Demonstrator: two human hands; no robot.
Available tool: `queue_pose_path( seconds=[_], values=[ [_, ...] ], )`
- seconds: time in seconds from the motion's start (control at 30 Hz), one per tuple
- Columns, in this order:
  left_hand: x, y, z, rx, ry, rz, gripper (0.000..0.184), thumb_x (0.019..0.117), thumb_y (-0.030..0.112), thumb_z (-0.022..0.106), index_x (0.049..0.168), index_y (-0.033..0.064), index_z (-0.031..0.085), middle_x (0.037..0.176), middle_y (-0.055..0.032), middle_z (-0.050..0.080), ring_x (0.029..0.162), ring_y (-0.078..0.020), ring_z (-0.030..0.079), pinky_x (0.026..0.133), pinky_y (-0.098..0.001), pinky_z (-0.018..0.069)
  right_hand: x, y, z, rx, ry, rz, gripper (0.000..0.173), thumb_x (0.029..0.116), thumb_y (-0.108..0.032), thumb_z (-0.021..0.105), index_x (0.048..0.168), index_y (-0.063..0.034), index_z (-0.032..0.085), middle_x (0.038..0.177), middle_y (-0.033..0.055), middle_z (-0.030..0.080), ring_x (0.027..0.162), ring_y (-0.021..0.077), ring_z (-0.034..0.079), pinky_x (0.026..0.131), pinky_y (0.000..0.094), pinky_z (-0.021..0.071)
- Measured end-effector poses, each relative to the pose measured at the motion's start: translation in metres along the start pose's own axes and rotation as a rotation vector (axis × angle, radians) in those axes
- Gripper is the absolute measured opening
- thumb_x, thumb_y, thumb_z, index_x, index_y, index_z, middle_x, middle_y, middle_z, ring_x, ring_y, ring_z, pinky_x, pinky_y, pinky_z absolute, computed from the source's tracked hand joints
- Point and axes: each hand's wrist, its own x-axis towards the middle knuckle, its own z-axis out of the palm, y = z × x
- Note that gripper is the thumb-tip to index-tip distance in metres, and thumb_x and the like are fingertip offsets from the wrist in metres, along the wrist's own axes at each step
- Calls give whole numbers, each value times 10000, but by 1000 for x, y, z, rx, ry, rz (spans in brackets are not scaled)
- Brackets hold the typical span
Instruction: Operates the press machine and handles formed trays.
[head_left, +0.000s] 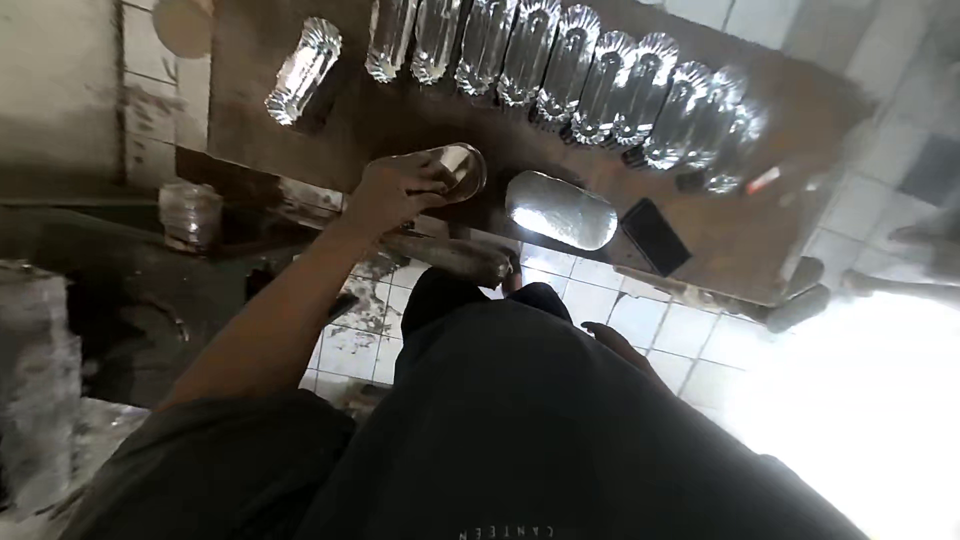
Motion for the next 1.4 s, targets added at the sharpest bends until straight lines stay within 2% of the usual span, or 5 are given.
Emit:
queue_pose_path(
  seconds=[0.37,0.6,0.9,1.13,1.4],
  values=[
    [4,-32,-2,-335,94,113,197,968,139,630,954,13,780,1214,-142,733,1312,-298,602,1170,-474,425,-52,-188,-105,-281,1000,-702,228,965,-240,697,1125,-92,765,1183,109,744,1104,288,696,948,463,568],
    [-16,11,-9,-35,93,-89,398,1092,149,436,1463,38,528,1377,-238,609,1287,-392,591,1098,-598,439,-14,-204,-185,-222,505,-886,324,842,-198,819,1124,-84,708,1238,153,647,1188,293,613,1025,476,529],
    [-165,191,4,-1440,772,-510,401,1083,336,257,1120,242,645,1042,55,723,994,-89,691,873,-354,594,-16,-213,-252,13,-41,-759,285,830,-147,836,1087,-59,750,1058,97,716,936,186,680,853,416,586],
    [-218,194,6,-1545,824,-291,232,996,263,652,1220,211,625,1110,-12,720,1027,-151,703,905,-375,605,-21,-213,-243,60,-15,-676,289,902,-133,782,1163,-25,722,1038,135,728,841,189,689,788,394,597],
    [-248,168,1,-1345,745,-658,277,1117,235,321,1305,201,522,976,21,714,878,-109,709,785,-332,619,-74,-227,-163,-186,797,-552,276,986,-121,601,1235,-50,698,1176,223,702,1111,402,673,960,639,525]
  ],
)
